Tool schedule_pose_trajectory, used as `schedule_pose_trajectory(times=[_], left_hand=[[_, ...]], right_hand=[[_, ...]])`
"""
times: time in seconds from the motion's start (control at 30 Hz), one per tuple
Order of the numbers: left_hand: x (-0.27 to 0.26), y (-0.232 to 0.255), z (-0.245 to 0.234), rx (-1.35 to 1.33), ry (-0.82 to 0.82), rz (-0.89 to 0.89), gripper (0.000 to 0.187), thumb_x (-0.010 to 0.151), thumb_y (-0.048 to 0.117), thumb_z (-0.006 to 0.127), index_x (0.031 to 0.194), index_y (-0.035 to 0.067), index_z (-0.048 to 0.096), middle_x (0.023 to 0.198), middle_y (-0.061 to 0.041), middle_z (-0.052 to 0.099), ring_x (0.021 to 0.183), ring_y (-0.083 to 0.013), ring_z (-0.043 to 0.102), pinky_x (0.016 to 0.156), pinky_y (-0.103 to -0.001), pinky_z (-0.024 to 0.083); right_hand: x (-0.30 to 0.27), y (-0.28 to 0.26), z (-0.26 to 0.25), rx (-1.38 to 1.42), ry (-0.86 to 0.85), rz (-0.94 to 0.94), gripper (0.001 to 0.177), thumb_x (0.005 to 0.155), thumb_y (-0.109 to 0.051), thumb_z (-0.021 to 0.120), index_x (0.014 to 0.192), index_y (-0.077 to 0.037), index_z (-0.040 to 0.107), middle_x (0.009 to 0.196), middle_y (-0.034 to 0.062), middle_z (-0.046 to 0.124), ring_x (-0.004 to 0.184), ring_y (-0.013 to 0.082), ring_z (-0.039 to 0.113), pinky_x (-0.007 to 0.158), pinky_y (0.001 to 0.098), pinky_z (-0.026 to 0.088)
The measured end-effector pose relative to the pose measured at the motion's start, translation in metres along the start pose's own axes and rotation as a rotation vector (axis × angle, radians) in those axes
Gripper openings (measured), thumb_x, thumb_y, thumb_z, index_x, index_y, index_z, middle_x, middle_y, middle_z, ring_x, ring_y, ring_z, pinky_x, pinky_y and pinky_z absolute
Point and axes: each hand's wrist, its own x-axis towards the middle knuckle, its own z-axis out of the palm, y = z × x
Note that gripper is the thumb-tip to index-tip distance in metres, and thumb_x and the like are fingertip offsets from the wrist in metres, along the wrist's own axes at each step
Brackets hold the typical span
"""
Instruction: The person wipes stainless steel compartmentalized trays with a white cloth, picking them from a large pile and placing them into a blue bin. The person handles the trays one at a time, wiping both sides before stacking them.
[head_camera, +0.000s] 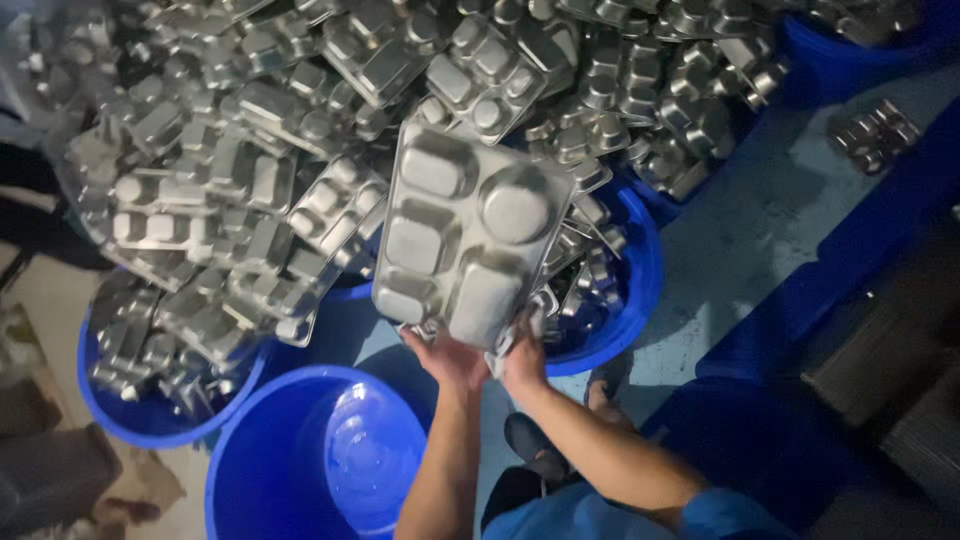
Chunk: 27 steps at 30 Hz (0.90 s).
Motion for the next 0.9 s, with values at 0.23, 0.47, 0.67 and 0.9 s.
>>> schedule_pose_trajectory(times=[0.23, 0.47, 0.67, 0.9], left_hand=[[0.008, 0.066, 0.019, 0.311, -0.385, -0.036, 0.072, 0.087, 0.054, 0.059, 0.143, 0.01, 0.052, 0.144, -0.01, 0.058, 0.132, -0.0306, 0.054, 0.111, -0.05, 0.041], [0.027, -0.002, 0.048, 0.471, -0.035, 0.302, 0.051, 0.078, -0.001, 0.071, 0.127, 0.004, 0.058, 0.116, -0.011, 0.069, 0.103, -0.0245, 0.068, 0.095, -0.043, 0.056], [0.014, -0.018, 0.115, 0.38, -0.11, 0.273, 0.059, 0.082, 0.005, 0.075, 0.137, -0.001, 0.053, 0.128, -0.016, 0.064, 0.115, -0.0302, 0.062, 0.105, -0.048, 0.048], [0.0, 0.043, 0.141, 0.063, -0.493, 0.098, 0.128, 0.056, 0.088, 0.066, 0.154, 0.013, 0.032, 0.158, -0.007, 0.044, 0.147, -0.029, 0.043, 0.124, -0.054, 0.033]], right_hand=[[0.024, -0.175, 0.024, -0.538, -0.298, -0.396, 0.053, 0.103, -0.039, 0.056, 0.147, -0.008, 0.051, 0.143, 0.01, 0.058, 0.129, 0.028, 0.059, 0.107, 0.0434, 0.051], [-0.004, -0.229, 0.104, 0.062, -0.082, -0.134, 0.05, 0.098, -0.041, 0.054, 0.136, -0.009, 0.06, 0.131, 0.0104, 0.065, 0.118, 0.0295, 0.065, 0.1, 0.0468, 0.055], [-0.086, -0.191, 0.144, 0.148, -0.223, -0.104, 0.06, 0.098, -0.059, 0.044, 0.14, -0.017, 0.054, 0.137, 0.0047, 0.062, 0.122, 0.0254, 0.062, 0.102, 0.0458, 0.052], [-0.008, -0.344, 0.083, -0.039, -0.394, -0.157, 0.042, 0.104, -0.043, 0.065, 0.13, -0.01, 0.06, 0.117, 0.0091, 0.069, 0.108, 0.0279, 0.068, 0.094, 0.0471, 0.056]])
